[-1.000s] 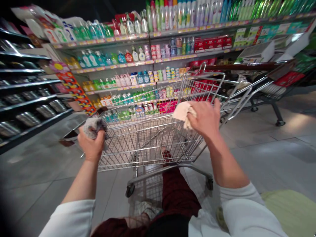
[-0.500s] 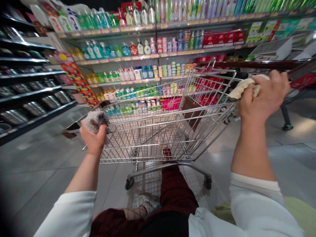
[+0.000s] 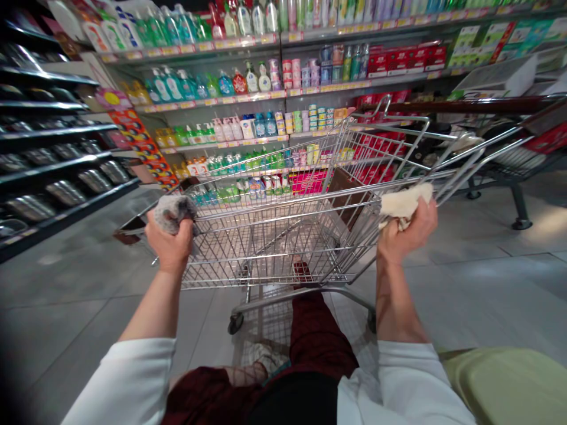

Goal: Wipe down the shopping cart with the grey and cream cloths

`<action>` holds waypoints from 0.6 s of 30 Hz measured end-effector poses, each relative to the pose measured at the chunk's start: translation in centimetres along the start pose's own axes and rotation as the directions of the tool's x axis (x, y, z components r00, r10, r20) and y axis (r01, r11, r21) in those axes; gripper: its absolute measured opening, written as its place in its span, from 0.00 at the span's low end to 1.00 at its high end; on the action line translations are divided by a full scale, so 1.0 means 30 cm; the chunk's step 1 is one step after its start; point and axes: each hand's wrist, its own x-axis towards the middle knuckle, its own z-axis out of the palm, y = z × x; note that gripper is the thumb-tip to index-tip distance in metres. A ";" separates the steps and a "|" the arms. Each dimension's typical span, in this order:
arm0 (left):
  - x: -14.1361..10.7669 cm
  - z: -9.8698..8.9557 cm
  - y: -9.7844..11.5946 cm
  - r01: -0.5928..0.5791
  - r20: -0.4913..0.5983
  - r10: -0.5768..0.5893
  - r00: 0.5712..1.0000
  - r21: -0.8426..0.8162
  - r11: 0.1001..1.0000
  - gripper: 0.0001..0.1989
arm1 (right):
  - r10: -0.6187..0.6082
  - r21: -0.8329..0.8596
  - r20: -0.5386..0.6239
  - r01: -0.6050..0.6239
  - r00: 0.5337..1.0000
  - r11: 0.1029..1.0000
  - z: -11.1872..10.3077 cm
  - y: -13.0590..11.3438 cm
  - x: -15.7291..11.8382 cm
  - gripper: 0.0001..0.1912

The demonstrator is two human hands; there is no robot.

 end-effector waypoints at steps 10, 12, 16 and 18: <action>-0.002 -0.004 0.016 0.022 0.031 -0.022 0.999 0.007 1.000 0.25 | 0.009 0.026 0.374 -0.020 0.927 0.999 -0.160 0.041 -0.240 0.24; -0.002 -0.001 0.015 0.018 0.022 -0.018 1.000 0.005 1.000 0.24 | 0.038 0.062 0.213 -0.052 0.976 0.997 -0.158 0.002 -0.130 0.22; -0.003 0.003 0.005 0.020 -0.001 -0.020 1.000 0.005 1.000 0.24 | -0.049 0.149 -0.019 0.051 0.999 0.988 -0.113 -0.126 0.103 0.24; -0.002 0.002 0.002 0.014 -0.005 -0.014 1.000 0.004 1.000 0.25 | -0.159 0.113 0.053 0.152 0.986 0.982 -0.076 -0.178 0.155 0.26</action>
